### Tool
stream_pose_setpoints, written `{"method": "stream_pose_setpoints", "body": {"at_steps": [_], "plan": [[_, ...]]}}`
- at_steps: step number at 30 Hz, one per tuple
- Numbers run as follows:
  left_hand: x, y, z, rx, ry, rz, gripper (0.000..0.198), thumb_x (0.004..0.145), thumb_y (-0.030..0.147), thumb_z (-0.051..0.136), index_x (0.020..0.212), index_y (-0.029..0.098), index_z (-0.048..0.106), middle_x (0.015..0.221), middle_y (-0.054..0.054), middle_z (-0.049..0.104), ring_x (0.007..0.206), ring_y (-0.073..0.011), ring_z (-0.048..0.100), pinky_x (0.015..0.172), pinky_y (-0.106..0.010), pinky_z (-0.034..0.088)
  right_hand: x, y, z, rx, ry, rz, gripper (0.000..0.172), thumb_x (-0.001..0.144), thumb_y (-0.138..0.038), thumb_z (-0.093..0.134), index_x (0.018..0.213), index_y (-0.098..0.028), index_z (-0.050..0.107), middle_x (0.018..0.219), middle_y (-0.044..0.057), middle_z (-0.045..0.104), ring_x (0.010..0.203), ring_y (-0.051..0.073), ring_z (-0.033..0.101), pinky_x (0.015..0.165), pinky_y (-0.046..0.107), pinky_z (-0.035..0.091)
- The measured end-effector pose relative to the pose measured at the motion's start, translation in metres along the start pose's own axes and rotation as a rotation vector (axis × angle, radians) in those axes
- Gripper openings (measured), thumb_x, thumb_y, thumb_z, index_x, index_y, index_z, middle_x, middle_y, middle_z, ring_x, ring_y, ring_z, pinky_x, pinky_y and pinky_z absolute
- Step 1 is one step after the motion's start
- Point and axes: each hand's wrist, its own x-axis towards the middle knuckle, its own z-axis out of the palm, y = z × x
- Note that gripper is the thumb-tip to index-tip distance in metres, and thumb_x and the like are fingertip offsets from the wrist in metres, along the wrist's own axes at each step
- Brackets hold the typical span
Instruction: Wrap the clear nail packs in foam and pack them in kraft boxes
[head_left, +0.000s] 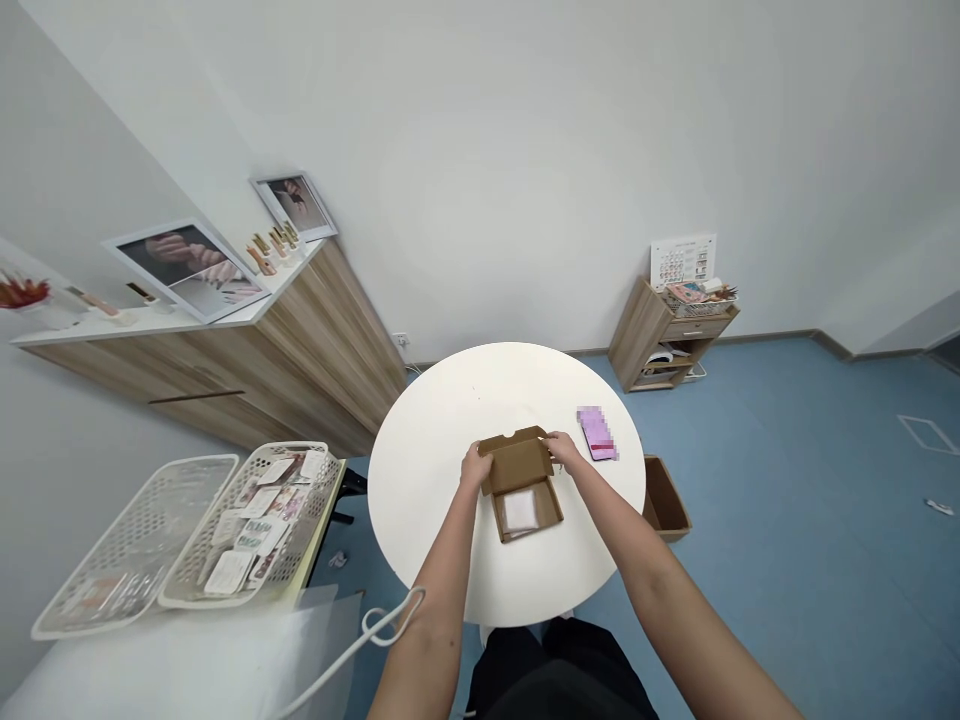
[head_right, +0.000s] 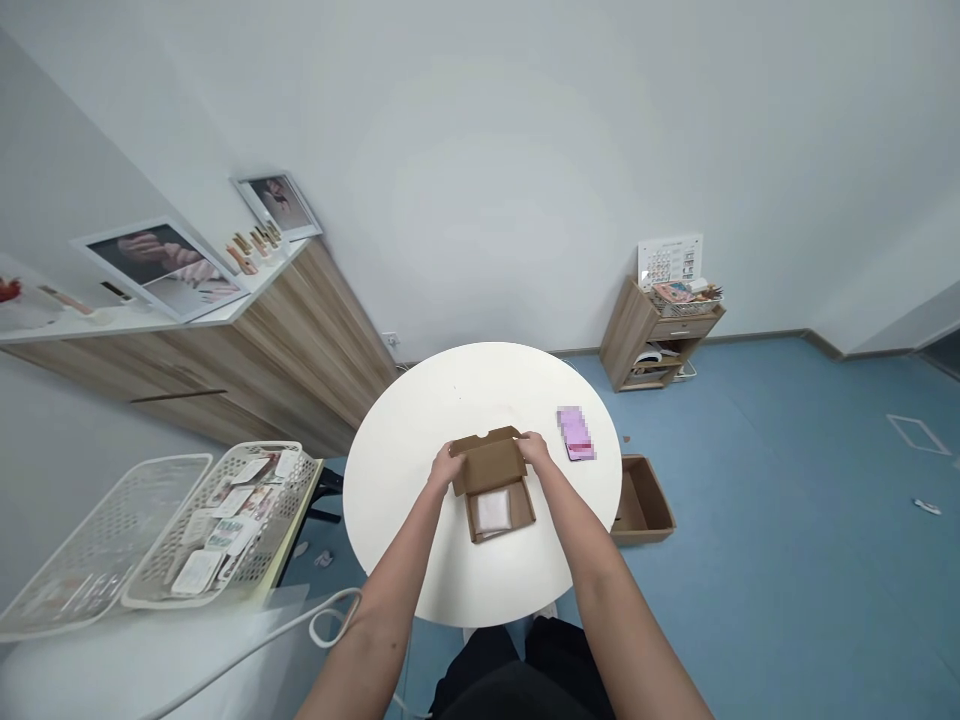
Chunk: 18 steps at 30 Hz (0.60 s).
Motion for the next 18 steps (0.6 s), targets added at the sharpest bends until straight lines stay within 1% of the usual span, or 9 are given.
{"method": "stream_pose_setpoints", "body": {"at_steps": [2, 5, 8, 10, 13, 15, 18], "plan": [[0.002, 0.005, -0.008, 0.024, -0.025, 0.000, 0.046, 0.076, 0.016, 0.060, 0.121, 0.021, 0.055, 0.120, -0.009, 0.067, 0.106, -0.0221, 0.063, 0.077, -0.026, 0.049, 0.003, -0.012, 0.001, -0.044, -0.022, -0.004, 0.030, 0.072, -0.024, 0.067, 0.101, -0.017, 0.065, 0.102, 0.011, 0.071, 0.083, 0.019, 0.068, 0.059, 0.022, 0.052], [0.001, 0.010, -0.017, 0.041, -0.061, 0.035, 0.041, 0.073, 0.009, 0.060, 0.112, 0.022, 0.060, 0.113, -0.006, 0.069, 0.103, -0.0209, 0.062, 0.076, -0.025, 0.048, 0.004, -0.022, -0.002, -0.119, -0.028, -0.014, 0.036, 0.066, -0.017, 0.071, 0.102, -0.016, 0.064, 0.107, 0.013, 0.069, 0.081, 0.019, 0.067, 0.056, 0.022, 0.051], [-0.001, 0.013, -0.021, 0.037, -0.066, 0.073, 0.037, 0.073, 0.007, 0.059, 0.106, 0.023, 0.061, 0.109, -0.004, 0.069, 0.100, -0.0187, 0.062, 0.075, -0.024, 0.047, 0.001, -0.025, -0.006, -0.182, -0.028, -0.032, 0.034, 0.065, -0.015, 0.072, 0.098, -0.016, 0.064, 0.100, 0.010, 0.070, 0.072, 0.017, 0.067, 0.056, 0.022, 0.050], [-0.003, 0.013, -0.022, 0.029, -0.055, 0.087, 0.036, 0.074, 0.006, 0.057, 0.105, 0.023, 0.062, 0.107, -0.004, 0.070, 0.096, -0.0177, 0.063, 0.075, -0.024, 0.047, -0.002, -0.024, -0.008, -0.214, -0.032, -0.038, 0.031, 0.067, -0.016, 0.072, 0.097, -0.017, 0.062, 0.093, 0.007, 0.070, 0.065, 0.014, 0.066, 0.055, 0.022, 0.049], [-0.008, 0.011, -0.018, 0.015, -0.028, 0.097, 0.038, 0.073, 0.004, 0.055, 0.106, 0.022, 0.062, 0.101, -0.005, 0.070, 0.089, -0.0172, 0.064, 0.074, -0.025, 0.048, -0.007, -0.021, -0.010, -0.255, -0.037, -0.047, 0.028, 0.070, -0.017, 0.070, 0.097, -0.018, 0.061, 0.088, 0.004, 0.070, 0.058, 0.011, 0.064, 0.054, 0.021, 0.048], [-0.014, 0.009, -0.015, 0.000, -0.014, 0.125, 0.038, 0.072, 0.002, 0.053, 0.103, 0.021, 0.063, 0.100, -0.005, 0.070, 0.090, -0.0169, 0.064, 0.076, -0.026, 0.049, -0.012, -0.018, -0.010, -0.287, -0.034, -0.068, 0.030, 0.071, -0.017, 0.069, 0.100, -0.020, 0.061, 0.087, 0.002, 0.070, 0.058, 0.010, 0.063, 0.055, 0.021, 0.047], [-0.028, 0.003, -0.010, -0.034, -0.003, 0.205, 0.035, 0.071, 0.000, 0.048, 0.093, 0.021, 0.065, 0.099, -0.003, 0.070, 0.096, -0.0167, 0.063, 0.085, -0.028, 0.049, -0.020, -0.013, -0.010, -0.336, -0.027, -0.111, 0.035, 0.072, -0.015, 0.066, 0.106, -0.021, 0.062, 0.087, 0.001, 0.070, 0.066, 0.011, 0.065, 0.060, 0.021, 0.047]]}}
